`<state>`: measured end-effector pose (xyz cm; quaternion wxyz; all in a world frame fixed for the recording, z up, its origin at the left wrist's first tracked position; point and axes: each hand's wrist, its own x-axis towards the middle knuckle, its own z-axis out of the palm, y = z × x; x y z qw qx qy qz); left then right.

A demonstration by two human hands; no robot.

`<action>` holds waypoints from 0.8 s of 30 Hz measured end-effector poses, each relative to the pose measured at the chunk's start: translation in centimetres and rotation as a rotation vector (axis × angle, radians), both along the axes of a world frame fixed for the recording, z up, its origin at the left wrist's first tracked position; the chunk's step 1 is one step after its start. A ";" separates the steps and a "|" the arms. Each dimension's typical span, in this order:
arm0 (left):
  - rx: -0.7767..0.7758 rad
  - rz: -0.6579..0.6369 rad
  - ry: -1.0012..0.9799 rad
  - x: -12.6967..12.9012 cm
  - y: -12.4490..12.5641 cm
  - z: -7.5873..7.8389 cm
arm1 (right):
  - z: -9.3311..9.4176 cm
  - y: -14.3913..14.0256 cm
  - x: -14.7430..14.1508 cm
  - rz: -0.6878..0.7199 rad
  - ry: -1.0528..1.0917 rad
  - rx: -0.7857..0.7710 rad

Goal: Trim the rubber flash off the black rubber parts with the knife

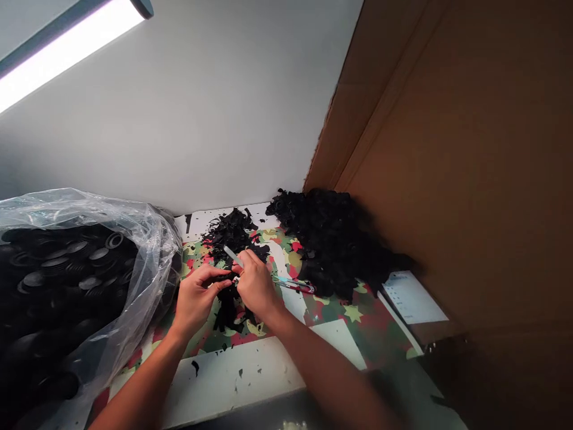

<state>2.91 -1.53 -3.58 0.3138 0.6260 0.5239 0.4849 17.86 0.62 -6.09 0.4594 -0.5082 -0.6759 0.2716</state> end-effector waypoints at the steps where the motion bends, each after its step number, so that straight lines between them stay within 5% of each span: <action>1: 0.033 -0.003 0.020 0.1 -0.1 0.0 | -0.2 0.5 0.1 -0.032 0.021 -0.045; 6: 0.063 -0.077 -0.017 -0.1 -0.3 0.3 | -0.6 2.9 1.8 -0.110 0.106 -0.205; 11: -0.105 -0.044 -0.104 -0.9 0.5 0.0 | 0.5 1.9 2.2 0.202 0.191 -0.253; 17: -0.129 -0.005 -0.109 -1.2 0.6 -0.3 | 2.1 -0.3 2.2 0.246 0.089 0.128; 24: -0.100 0.015 -0.049 -0.8 0.4 0.0 | 1.2 -0.6 2.4 0.268 -0.216 0.389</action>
